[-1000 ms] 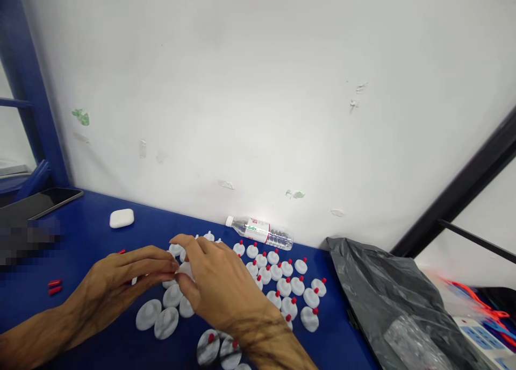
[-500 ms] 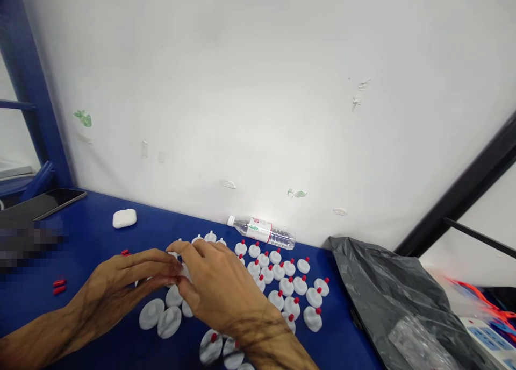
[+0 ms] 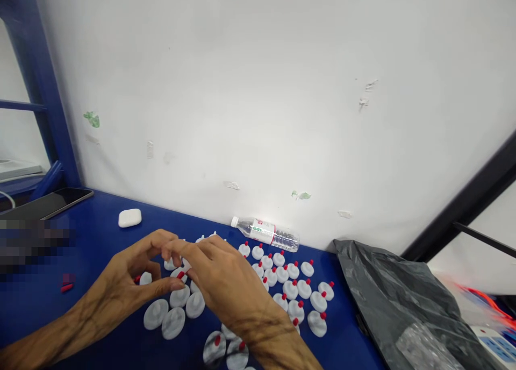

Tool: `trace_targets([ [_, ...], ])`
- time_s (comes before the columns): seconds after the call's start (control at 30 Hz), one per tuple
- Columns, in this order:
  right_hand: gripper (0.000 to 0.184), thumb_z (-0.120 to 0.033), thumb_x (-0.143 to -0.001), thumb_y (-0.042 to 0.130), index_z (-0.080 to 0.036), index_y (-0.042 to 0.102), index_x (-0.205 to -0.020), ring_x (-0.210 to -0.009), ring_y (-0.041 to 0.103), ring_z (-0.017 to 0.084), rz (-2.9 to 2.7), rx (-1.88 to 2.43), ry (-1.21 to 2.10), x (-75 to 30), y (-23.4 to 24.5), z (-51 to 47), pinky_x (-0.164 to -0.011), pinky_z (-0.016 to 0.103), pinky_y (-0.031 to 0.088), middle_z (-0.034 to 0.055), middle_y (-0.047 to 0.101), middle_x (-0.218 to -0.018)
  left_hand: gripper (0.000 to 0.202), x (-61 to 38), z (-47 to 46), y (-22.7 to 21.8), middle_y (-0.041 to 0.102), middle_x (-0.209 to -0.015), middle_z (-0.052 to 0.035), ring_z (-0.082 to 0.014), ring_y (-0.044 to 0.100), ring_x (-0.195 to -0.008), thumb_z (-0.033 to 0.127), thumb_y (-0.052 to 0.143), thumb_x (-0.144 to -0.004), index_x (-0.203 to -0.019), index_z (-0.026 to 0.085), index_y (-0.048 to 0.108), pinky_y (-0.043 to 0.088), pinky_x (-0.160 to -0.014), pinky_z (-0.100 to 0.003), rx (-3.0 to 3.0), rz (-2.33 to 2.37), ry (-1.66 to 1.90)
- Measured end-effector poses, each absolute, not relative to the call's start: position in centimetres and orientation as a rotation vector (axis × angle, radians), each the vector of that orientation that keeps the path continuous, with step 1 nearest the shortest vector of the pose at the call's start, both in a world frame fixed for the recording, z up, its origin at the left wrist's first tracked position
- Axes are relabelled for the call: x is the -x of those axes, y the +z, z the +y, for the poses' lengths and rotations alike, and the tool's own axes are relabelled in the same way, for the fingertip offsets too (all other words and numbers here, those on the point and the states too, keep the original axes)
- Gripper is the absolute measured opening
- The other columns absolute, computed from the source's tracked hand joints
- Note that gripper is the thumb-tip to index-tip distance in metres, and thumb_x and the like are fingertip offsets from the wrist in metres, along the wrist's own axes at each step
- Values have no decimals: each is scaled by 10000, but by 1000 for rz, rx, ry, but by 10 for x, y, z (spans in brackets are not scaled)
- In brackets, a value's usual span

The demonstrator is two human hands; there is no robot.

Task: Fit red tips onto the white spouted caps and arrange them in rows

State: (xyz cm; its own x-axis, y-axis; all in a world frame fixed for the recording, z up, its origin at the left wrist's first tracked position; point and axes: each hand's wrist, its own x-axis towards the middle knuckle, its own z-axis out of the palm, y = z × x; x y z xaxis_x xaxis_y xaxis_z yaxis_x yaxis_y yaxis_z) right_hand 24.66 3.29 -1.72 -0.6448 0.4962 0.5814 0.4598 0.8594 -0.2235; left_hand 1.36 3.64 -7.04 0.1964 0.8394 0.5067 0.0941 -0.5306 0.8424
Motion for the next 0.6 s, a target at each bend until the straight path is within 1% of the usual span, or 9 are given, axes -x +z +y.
trace_targets([
  [0.07, 533, -50, -1105, 631, -330, 631, -1559, -1129, 789, 260, -2349, 623, 28, -246, -16, 31, -1055, 404, 689, 15, 849, -1284, 398, -13, 34, -70, 719, -1137, 42, -166, 727, -855, 409, 1037, -862, -1064, 360, 698, 572, -553, -192, -1705, 840, 1419],
  [0.1, 489, -68, -1119, 625, -328, 646, -1533, -1123, 798, 252, -2330, 581, 10, -245, -15, 31, -1050, 396, 685, 6, 858, -1277, 465, -12, 34, -68, 726, -1238, 32, -185, 754, -942, 379, 1045, -851, -1170, 395, 708, 599, -585, -198, -1680, 820, 1402],
  [0.17, 394, -125, -1147, 633, -336, 673, -1477, -1163, 808, 249, -2286, 524, -21, -243, -15, 29, -1050, 399, 678, -16, 873, -1256, 672, -10, 33, -62, 748, -1388, 2, -228, 791, -1104, 373, 1055, -848, -1407, 448, 689, 659, -709, -234, -1631, 763, 1271],
  [0.2, 356, -154, -1156, 645, -346, 680, -1453, -1187, 808, 254, -2269, 519, -38, -242, -15, 28, -1049, 410, 676, -28, 879, -1235, 725, -9, 33, -58, 787, -1373, -18, -245, 804, -1133, 389, 1064, -846, -1470, 426, 698, 678, -789, -260, -1584, 718, 1172],
  [0.27, 331, -192, -1163, 654, -374, 677, -1439, -1226, 801, 281, -2265, 537, -66, -239, -15, 27, -1047, 458, 672, -43, 888, -1207, 671, -7, 33, -50, 873, -1183, -41, -245, 833, -1058, 441, 1093, -818, -1412, 320, 806, 680, -903, -289, -1471, 631, 1003],
  [0.33, 351, -193, -1154, 654, -401, 678, -1436, -1238, 794, 314, -2282, 558, -62, -238, -15, 25, -1060, 516, 660, -44, 895, -1170, 585, -8, 34, -44, 903, -1004, -47, -213, 843, -935, 491, 1130, -757, -1238, 247, 904, 671, -885, -259, -1380, 597, 933],
  [0.43, 369, -159, -1121, 645, -442, 726, -1343, -1276, 783, 316, -2319, 576, 17, -237, -16, 24, -1132, 542, 628, -55, 897, -1171, 584, -10, 36, -42, 924, -977, -49, -186, 861, -883, 518, 1160, -692, -1168, 262, 938, 655, -812, -205, -1312, 594, 916],
  [0.5, 375, -131, -1094, 657, -454, 748, -1262, -1303, 775, 288, -2341, 600, 62, -238, -16, 25, -1168, 513, 611, -76, 893, -1199, 567, -11, 37, -44, 926, -953, -50, -197, 875, -874, 514, 1172, -663, -1123, 269, 949, 667, -818, -215, -1286, 584, 905],
  [0.6, 360, -136, -1082, 683, -456, 742, -1237, -1325, 765, 263, -2343, 619, 94, -238, -18, 25, -1190, 484, 589, -101, 881, -1267, 538, -12, 37, -45, 919, -892, -42, -204, 881, -840, 510, 1182, -634, -1062, 274, 958, 675, -793, -216, -1281, 592, 899],
])
